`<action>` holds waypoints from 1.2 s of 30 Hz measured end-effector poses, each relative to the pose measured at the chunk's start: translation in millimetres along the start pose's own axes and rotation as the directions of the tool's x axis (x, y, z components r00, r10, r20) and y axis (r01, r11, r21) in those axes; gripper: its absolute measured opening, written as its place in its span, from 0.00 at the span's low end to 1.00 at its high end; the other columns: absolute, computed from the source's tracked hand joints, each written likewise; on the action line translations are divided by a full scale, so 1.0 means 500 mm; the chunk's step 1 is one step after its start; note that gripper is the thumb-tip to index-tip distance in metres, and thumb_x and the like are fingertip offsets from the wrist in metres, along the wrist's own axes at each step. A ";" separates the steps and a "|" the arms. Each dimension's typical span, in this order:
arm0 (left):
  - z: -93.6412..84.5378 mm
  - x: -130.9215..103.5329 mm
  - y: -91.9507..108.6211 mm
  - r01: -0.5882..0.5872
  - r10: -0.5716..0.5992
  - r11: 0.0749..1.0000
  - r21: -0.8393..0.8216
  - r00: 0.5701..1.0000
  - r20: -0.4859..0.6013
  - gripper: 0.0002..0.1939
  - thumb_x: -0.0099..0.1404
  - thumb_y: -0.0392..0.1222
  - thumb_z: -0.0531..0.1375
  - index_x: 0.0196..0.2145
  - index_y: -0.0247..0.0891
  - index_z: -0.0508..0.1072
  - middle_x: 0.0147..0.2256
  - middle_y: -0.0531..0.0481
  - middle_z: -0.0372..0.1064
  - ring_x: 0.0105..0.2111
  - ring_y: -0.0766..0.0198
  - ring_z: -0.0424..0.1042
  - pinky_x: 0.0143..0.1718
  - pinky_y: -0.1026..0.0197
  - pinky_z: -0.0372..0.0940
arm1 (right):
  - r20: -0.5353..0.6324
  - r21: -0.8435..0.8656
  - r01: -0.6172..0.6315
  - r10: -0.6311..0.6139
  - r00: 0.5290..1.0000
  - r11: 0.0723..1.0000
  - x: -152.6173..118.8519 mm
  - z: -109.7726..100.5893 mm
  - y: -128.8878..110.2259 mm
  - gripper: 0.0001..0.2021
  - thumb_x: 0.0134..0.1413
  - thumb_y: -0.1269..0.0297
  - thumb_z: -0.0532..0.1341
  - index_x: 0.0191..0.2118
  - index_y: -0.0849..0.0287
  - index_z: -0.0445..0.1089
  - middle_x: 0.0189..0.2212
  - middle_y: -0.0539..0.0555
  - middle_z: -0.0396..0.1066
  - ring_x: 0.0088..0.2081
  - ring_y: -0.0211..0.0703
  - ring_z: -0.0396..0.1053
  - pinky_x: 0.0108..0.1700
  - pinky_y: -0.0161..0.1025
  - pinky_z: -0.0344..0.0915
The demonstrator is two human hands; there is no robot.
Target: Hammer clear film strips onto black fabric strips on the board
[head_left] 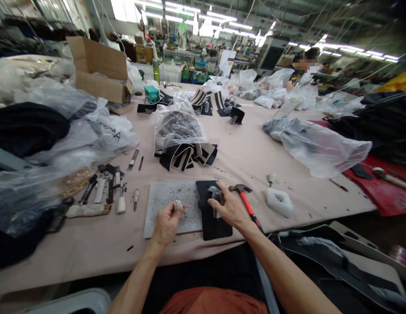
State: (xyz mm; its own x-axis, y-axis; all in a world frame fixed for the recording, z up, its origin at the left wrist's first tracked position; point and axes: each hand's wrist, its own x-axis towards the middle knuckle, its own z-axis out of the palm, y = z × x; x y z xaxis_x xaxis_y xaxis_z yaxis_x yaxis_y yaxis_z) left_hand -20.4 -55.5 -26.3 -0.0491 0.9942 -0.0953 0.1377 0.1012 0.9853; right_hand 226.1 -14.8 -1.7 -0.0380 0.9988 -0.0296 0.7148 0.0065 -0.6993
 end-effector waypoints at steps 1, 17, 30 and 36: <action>0.004 0.010 0.007 -0.010 0.010 1.000 -0.001 1.000 0.001 0.18 0.60 0.55 0.62 0.35 0.37 0.77 0.34 0.46 0.77 0.37 0.55 0.74 0.39 0.59 0.67 | -0.014 -0.020 -0.008 0.008 1.000 1.000 0.002 0.023 -0.008 0.27 0.59 0.53 0.58 0.62 0.58 0.64 0.42 0.56 0.75 0.39 0.46 0.73 0.43 0.39 0.67; 0.132 0.183 0.035 -0.028 0.034 0.948 -0.318 0.999 0.014 0.17 0.54 0.52 0.69 0.32 0.35 0.78 0.32 0.47 0.77 0.31 0.63 0.71 0.35 0.63 0.66 | -0.088 -0.055 -0.123 0.118 0.989 0.991 -0.022 0.122 -0.027 0.16 0.64 0.55 0.54 0.48 0.59 0.73 0.39 0.60 0.77 0.42 0.51 0.75 0.42 0.39 0.64; 0.171 0.200 -0.015 -0.005 0.028 0.958 -0.286 0.997 0.074 0.23 0.55 0.50 0.69 0.44 0.34 0.74 0.33 0.45 0.78 0.34 0.58 0.76 0.39 0.59 0.69 | -0.025 -0.238 -0.115 0.113 0.993 0.964 -0.016 0.121 -0.016 0.18 0.66 0.54 0.55 0.50 0.61 0.71 0.37 0.61 0.78 0.38 0.53 0.77 0.37 0.39 0.61; 0.186 0.195 -0.003 0.016 -0.004 0.956 -0.292 0.999 0.041 0.20 0.55 0.47 0.68 0.42 0.36 0.69 0.33 0.46 0.78 0.32 0.60 0.76 0.37 0.60 0.69 | -0.042 -0.248 -0.091 0.083 0.996 0.965 -0.017 0.123 -0.008 0.18 0.65 0.53 0.55 0.50 0.61 0.71 0.34 0.60 0.79 0.36 0.52 0.77 0.35 0.38 0.59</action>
State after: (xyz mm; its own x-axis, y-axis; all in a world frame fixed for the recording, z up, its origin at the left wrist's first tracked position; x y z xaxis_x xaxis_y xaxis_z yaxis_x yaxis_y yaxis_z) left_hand 66.6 44.5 -50.3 -0.0090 0.9945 -0.1048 -0.1577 0.1021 0.9822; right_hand 180.4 -26.4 -42.6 0.0511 0.9970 -0.0578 0.8659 -0.0731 -0.4949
